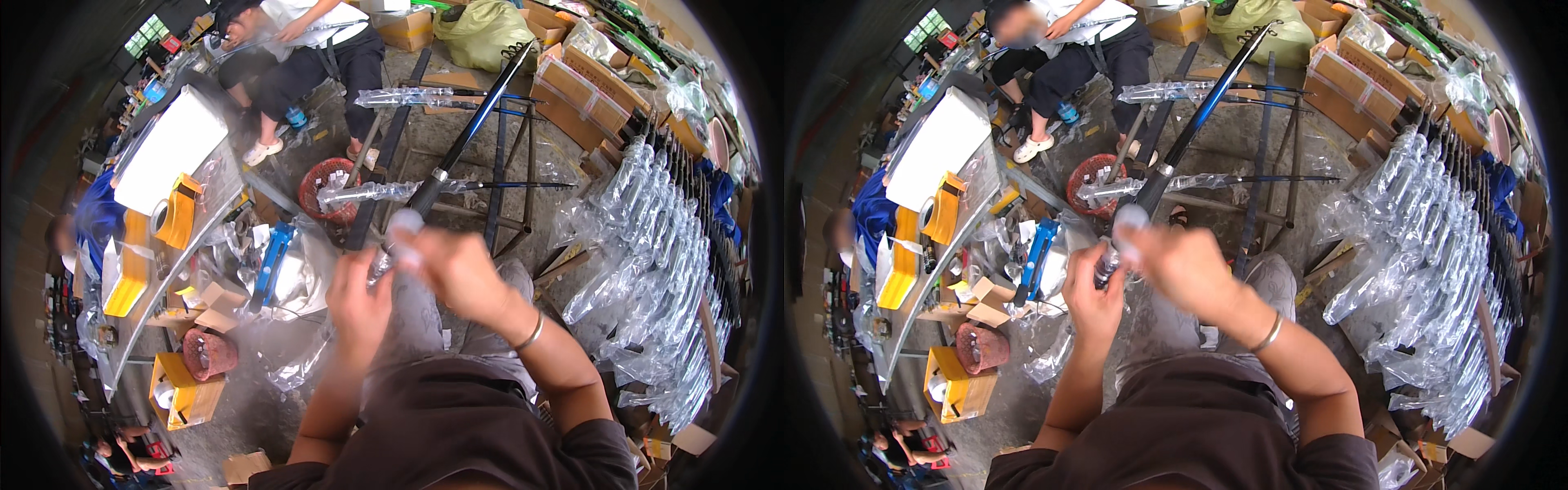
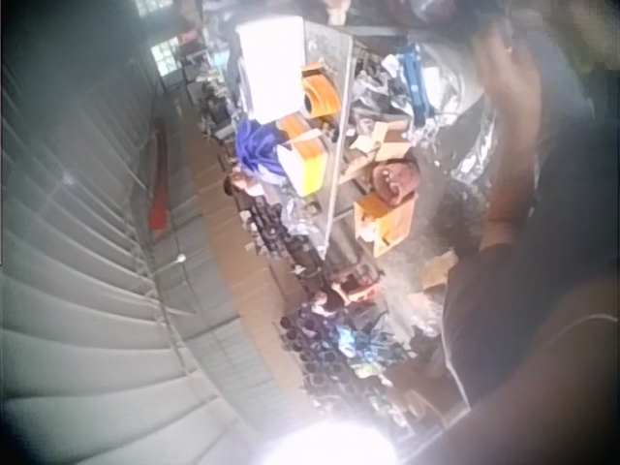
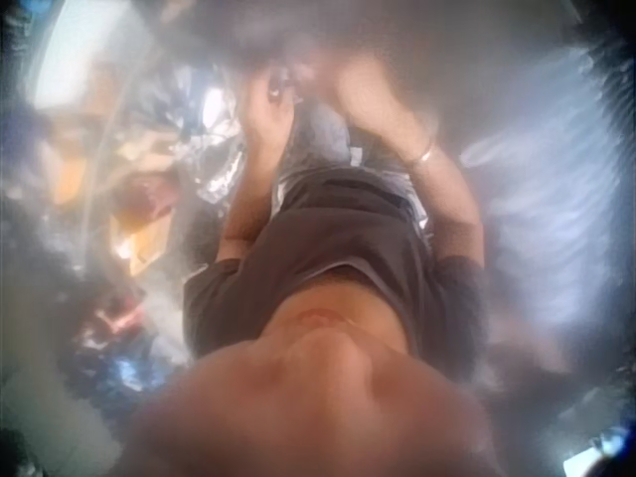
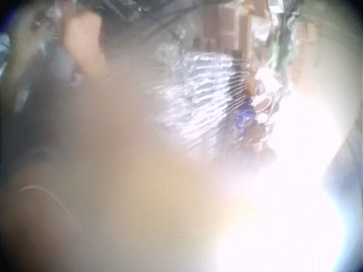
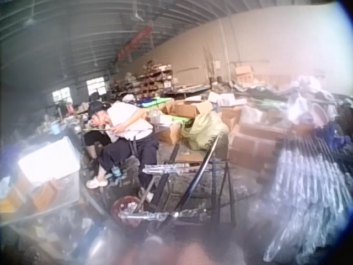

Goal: The person sits on the floor and wipes a fishing rod with a white cloth, then wraps it in plastic. They repeat this process for multiple rods, handling each one individually and placing the wrapped rods on a nearby rack.

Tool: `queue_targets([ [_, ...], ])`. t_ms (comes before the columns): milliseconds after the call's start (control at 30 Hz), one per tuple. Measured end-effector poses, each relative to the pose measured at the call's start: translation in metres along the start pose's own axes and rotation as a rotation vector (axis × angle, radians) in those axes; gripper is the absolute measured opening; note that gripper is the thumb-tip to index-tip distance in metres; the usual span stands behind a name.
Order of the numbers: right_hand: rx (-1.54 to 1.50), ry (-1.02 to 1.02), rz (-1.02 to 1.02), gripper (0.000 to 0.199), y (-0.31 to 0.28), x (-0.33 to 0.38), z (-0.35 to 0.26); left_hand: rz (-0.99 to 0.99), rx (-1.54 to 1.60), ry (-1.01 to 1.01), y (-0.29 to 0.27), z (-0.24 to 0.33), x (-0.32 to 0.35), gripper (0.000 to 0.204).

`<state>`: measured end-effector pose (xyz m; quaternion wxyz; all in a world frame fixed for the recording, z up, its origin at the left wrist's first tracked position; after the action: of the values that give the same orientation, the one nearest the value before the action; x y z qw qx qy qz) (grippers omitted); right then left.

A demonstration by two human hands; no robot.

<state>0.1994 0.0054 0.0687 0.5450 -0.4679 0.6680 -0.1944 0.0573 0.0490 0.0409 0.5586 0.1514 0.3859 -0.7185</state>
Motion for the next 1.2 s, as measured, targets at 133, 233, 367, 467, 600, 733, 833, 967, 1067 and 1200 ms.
queue_targets([
  [133,-0.596,0.120,-0.275,0.029,0.031,0.029,0.003,0.024,0.466,-0.352,0.017,-0.062,-0.004,0.036],
  [233,-0.919,0.458,-0.236,0.034,0.036,0.051,0.038,0.156,0.752,-0.400,0.026,-0.088,-0.033,0.030],
  [367,-0.897,0.438,-0.336,0.044,0.055,0.084,0.050,0.312,1.082,-0.446,0.045,-0.105,-0.068,0.023],
  [467,-0.808,0.250,-0.448,0.032,0.065,0.098,0.052,0.366,1.186,-0.388,0.052,-0.098,-0.095,0.022],
  [600,-0.567,0.355,-0.224,0.020,0.052,0.092,0.055,0.407,1.244,-0.452,0.068,-0.090,-0.108,0.023],
  [733,-0.537,0.616,-0.105,0.020,0.055,0.085,0.077,0.374,1.323,-0.562,0.085,-0.078,-0.107,0.024],
  [833,-0.644,0.595,-0.176,0.028,0.059,0.081,0.071,0.327,1.391,-0.644,0.100,-0.067,-0.109,0.023],
  [967,-0.908,0.631,-0.324,0.028,0.058,0.077,0.052,0.264,1.350,-0.734,0.108,-0.054,-0.111,0.025],
  [1067,-1.057,0.711,-0.341,0.029,0.043,0.077,0.041,0.180,1.384,-0.780,0.112,-0.040,-0.113,0.028],
  [1200,-1.207,0.763,-0.297,0.030,0.028,0.084,0.034,0.123,1.439,-0.822,0.115,-0.027,-0.111,0.022],
])
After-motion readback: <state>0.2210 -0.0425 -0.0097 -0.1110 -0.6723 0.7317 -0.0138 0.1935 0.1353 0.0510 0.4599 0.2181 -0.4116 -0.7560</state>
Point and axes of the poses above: each hand's wrist, its own x-axis away from the middle knuckle, its own y-axis out of the palm, z = x × y, the point moved 6 cm from there along -x, towards the middle knuckle, and after that the axes turned 15 degrees about x, right-handed, at the moved point
